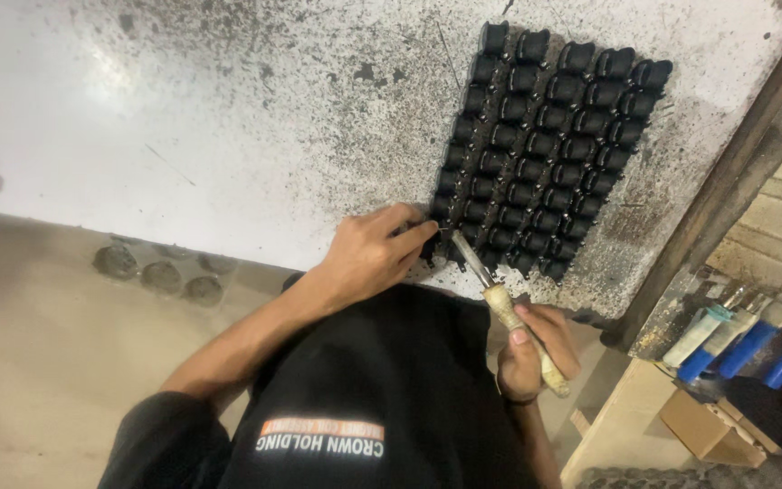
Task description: The person solders small black plastic components arranged in a grid on a workbench, holding each component steady with one hand while applying a heated soldering iron to its terminal with the other, working through the components one at a time and occasionally reaching for solder wire.
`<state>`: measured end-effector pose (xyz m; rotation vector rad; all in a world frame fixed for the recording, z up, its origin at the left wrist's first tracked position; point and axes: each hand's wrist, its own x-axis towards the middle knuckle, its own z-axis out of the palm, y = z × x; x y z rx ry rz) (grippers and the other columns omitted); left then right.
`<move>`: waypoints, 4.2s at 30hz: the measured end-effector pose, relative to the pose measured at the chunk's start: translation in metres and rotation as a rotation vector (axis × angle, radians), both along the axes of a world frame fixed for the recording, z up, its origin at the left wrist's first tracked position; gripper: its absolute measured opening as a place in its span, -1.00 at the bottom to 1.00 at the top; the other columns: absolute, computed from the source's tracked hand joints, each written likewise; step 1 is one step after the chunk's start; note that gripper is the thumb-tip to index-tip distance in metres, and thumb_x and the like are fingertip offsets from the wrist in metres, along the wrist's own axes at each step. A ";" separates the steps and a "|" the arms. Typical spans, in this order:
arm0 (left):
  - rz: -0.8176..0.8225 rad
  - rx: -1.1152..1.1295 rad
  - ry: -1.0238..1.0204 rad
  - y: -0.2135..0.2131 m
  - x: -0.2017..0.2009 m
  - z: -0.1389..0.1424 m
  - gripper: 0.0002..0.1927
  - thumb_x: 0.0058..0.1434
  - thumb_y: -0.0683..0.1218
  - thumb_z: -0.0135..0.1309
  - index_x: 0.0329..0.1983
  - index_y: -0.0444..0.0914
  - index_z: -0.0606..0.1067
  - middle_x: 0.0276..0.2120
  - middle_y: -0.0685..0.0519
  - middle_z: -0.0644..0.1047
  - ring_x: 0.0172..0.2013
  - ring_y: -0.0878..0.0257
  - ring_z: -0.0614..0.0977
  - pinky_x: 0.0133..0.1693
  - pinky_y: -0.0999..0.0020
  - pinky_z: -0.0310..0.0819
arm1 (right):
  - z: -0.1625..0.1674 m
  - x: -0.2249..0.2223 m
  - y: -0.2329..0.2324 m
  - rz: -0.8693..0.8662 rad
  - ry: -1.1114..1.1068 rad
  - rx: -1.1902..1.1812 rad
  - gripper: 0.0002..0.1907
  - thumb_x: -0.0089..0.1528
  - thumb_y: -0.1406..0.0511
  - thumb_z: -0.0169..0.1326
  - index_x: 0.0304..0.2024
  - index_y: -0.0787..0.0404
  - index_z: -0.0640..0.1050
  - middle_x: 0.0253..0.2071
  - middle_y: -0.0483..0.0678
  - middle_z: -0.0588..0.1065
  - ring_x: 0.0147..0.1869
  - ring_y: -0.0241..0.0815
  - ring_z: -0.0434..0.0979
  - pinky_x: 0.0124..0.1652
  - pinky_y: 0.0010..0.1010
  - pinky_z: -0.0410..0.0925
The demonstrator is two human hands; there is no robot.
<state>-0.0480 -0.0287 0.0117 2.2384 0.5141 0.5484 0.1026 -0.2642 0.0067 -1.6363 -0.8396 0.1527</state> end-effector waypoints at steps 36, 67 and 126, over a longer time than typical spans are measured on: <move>-0.067 -0.101 0.060 0.006 0.007 0.005 -0.74 0.12 -0.23 0.21 -0.10 -0.33 0.62 -0.23 -0.05 0.54 -0.37 0.04 0.65 -0.36 0.17 0.58 | 0.009 0.001 0.009 0.037 -0.020 -0.085 -0.75 0.21 0.36 0.06 -0.23 0.52 0.57 -0.28 0.26 0.56 -0.25 0.00 0.59 -0.29 -0.40 0.44; -0.074 -0.007 0.078 0.005 0.016 -0.005 -0.69 0.04 -0.24 0.17 -0.10 -0.28 0.56 -0.25 -0.03 0.53 -0.37 0.05 0.65 -0.44 0.15 0.54 | 0.029 -0.001 0.016 0.100 -0.133 -0.128 -0.73 0.24 0.31 0.09 -0.20 0.47 0.60 -0.29 0.22 0.56 -0.29 -0.02 0.61 -0.29 -0.38 0.48; -0.097 0.019 0.144 -0.023 -0.008 0.011 -0.72 0.12 -0.23 0.16 -0.08 -0.39 0.56 -0.20 -0.04 0.49 -0.32 0.13 0.65 -0.44 0.25 0.55 | 0.015 -0.013 -0.006 0.038 0.073 -0.083 -0.72 0.15 0.32 0.08 -0.28 0.50 0.57 -0.31 0.25 0.55 -0.25 0.05 0.59 -0.21 -0.29 0.45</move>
